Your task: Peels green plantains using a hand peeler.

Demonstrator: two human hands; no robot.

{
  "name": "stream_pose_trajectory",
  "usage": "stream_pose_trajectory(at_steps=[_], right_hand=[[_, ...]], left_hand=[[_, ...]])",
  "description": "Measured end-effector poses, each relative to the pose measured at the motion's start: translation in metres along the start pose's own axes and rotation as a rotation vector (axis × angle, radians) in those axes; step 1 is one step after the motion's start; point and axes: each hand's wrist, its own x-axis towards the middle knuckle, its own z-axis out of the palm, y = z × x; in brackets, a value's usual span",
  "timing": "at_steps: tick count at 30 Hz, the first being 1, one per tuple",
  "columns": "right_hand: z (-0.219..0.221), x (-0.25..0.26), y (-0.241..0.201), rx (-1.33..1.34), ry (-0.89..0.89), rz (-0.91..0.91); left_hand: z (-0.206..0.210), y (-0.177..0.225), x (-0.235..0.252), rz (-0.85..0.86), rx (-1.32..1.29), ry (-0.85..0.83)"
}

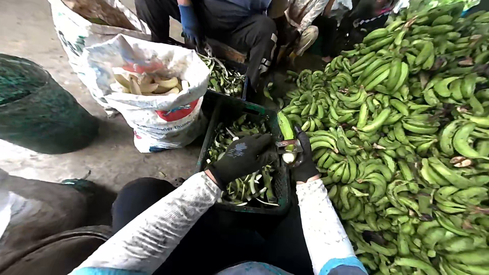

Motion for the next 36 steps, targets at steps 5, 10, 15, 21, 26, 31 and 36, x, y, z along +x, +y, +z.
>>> stream_pose_trajectory(at_steps=[5,10,15,21,26,31,36], right_hand=[[0.026,0.001,0.034,0.367,-0.007,0.181],[0.021,-0.01,0.045,0.538,-0.029,0.243],[-0.004,0.0,0.022,0.264,0.037,-0.008],[-0.003,-0.012,0.02,-0.111,0.176,-0.074],[0.014,-0.011,0.056,0.258,-0.069,0.197],[0.01,-0.012,0.043,0.012,0.085,-0.092],[0.001,-0.008,0.016,-0.449,0.265,-0.311]], left_hand=[[0.0,-0.018,0.007,-0.251,0.232,0.128],[-0.028,-0.046,0.017,-0.386,0.127,0.353],[-0.006,-0.011,-0.007,-0.083,-0.195,0.11],[0.014,-0.003,-0.014,-0.033,-0.154,-0.016],[-0.006,-0.038,0.006,-0.249,0.15,0.262],[-0.014,-0.031,-0.006,-0.104,-0.013,0.299],[0.015,0.003,-0.024,0.023,-0.087,0.099]])
